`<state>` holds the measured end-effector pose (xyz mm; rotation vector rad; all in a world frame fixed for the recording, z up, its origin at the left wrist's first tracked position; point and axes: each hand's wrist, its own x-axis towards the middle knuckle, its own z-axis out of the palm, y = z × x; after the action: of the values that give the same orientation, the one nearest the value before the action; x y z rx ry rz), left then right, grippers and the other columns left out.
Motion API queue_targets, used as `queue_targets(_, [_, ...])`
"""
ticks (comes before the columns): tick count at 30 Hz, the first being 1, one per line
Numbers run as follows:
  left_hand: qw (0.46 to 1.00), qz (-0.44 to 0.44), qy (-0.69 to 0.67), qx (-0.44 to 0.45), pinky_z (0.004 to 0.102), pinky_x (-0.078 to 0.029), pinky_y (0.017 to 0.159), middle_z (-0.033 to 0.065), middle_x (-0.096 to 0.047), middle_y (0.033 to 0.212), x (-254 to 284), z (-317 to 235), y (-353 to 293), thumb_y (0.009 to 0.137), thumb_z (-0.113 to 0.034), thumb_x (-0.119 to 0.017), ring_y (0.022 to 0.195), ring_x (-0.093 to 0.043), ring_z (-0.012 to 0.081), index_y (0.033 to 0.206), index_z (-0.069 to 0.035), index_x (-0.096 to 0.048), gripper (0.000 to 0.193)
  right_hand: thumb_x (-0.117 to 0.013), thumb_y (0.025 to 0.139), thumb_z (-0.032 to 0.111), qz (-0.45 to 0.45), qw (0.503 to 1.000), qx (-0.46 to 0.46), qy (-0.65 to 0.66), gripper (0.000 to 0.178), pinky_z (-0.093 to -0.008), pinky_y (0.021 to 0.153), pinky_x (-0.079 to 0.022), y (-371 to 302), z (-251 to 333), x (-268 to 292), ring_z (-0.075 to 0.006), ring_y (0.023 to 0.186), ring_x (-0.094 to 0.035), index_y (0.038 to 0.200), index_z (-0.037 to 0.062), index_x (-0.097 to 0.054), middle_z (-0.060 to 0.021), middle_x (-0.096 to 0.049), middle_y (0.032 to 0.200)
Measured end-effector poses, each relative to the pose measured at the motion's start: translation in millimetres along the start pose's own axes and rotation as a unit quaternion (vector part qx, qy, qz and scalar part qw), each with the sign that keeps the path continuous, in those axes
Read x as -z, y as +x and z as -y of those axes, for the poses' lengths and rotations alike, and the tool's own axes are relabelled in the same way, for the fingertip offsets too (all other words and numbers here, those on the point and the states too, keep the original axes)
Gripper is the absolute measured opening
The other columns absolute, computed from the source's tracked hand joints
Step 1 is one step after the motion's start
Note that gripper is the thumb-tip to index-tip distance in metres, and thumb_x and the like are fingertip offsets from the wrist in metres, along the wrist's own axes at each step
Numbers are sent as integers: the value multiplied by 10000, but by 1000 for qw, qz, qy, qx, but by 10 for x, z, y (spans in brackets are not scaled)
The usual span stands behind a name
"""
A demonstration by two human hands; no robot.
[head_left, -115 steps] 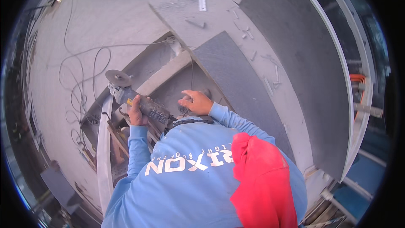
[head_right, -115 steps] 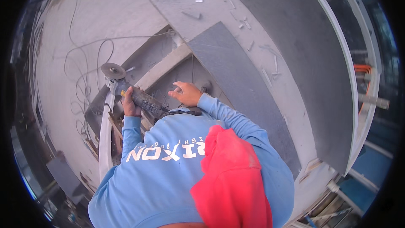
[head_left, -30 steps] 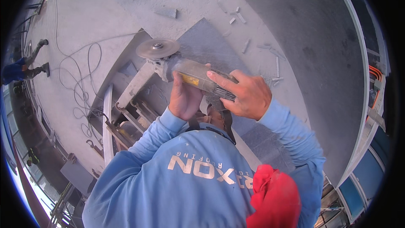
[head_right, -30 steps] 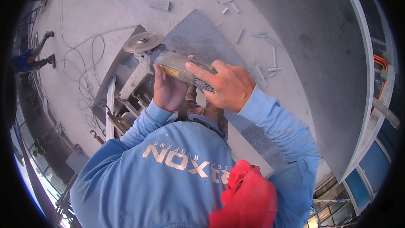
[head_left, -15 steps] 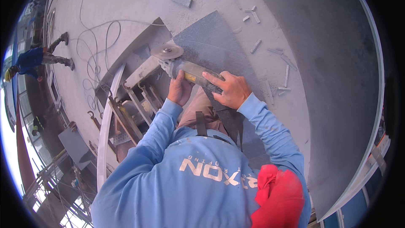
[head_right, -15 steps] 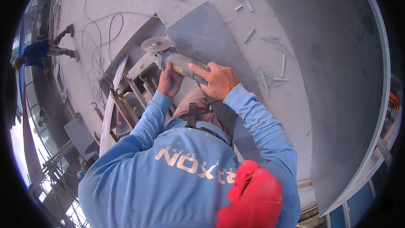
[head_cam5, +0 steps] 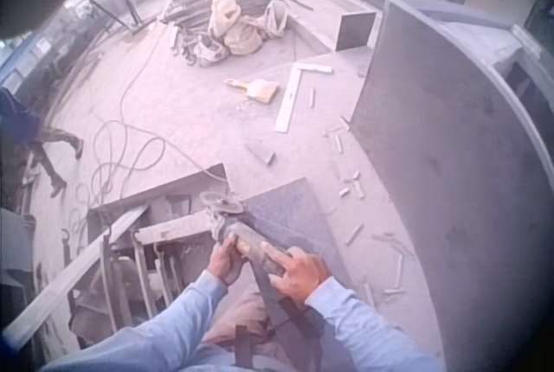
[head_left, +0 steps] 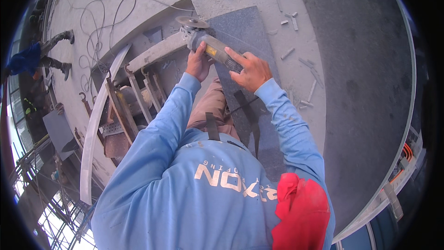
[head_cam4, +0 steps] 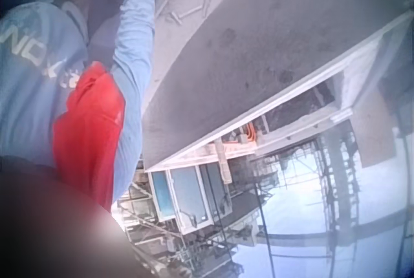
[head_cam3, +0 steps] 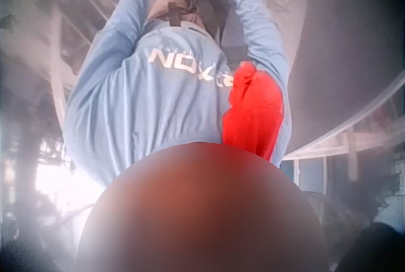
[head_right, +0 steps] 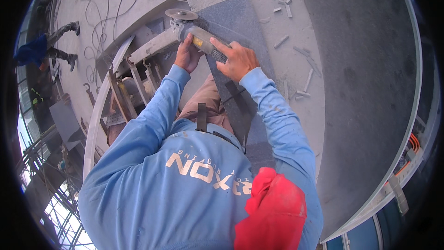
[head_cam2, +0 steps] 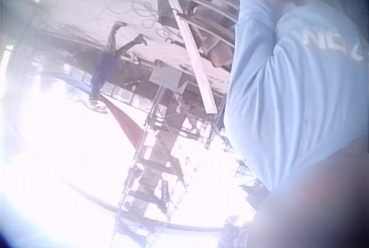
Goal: The person uses an angle grinder to cut a dark rectangular tile on a rooftop work surface. After cutting, the person sets the grinder down and picks up a paintbrush, then walks away from the work area.
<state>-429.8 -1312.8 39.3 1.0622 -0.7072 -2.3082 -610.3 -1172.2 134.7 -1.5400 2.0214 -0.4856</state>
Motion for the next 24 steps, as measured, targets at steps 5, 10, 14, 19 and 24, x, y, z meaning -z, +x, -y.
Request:
queue_targets(5, [1000,-3,10,-15,631,-369,1118,81,-580,1454,69,78,43,969,-589,-682,1369,-524,309,1479,-128,-480,716,-770,839,332,3,1000,-5,5,778,-479,756,-581,13,-3,-15,-345,811,-697,1558,415,-484,-147,-642,932])
queue_targets(10, [999,23,0,-22,637,-336,1137,95,-571,1469,167,147,73,981,-630,-631,1387,-507,315,1493,-130,-467,734,-786,835,324,-6,1000,13,6,799,-460,785,-567,40,-49,-81,-313,785,-696,1571,376,-481,-169,-680,941])
queue_targets(14, [999,27,-2,-27,653,-343,1127,108,-582,1455,146,150,68,988,-605,-639,1377,-518,319,1483,-153,-454,696,-796,831,322,-11,1000,14,17,792,-449,788,-569,40,-64,-94,-308,783,-702,1563,372,-496,-177,-691,944])
queue_targets(19, [999,9,-14,-34,688,-347,1118,111,-562,1464,91,108,27,961,-554,-713,1352,-540,349,1486,-173,-379,730,-801,828,322,-17,1000,17,13,794,-448,772,-577,52,-47,-80,-311,770,-713,1561,367,-499,-192,-709,957])
queue_targets(24, [999,0,-31,-37,697,-370,1106,120,-548,1458,47,101,-7,932,-524,-769,1331,-554,370,1492,-178,-338,786,-799,824,323,-6,999,9,46,786,-433,772,-586,69,-37,-58,-303,766,-731,1554,356,-512,-210,-717,988])
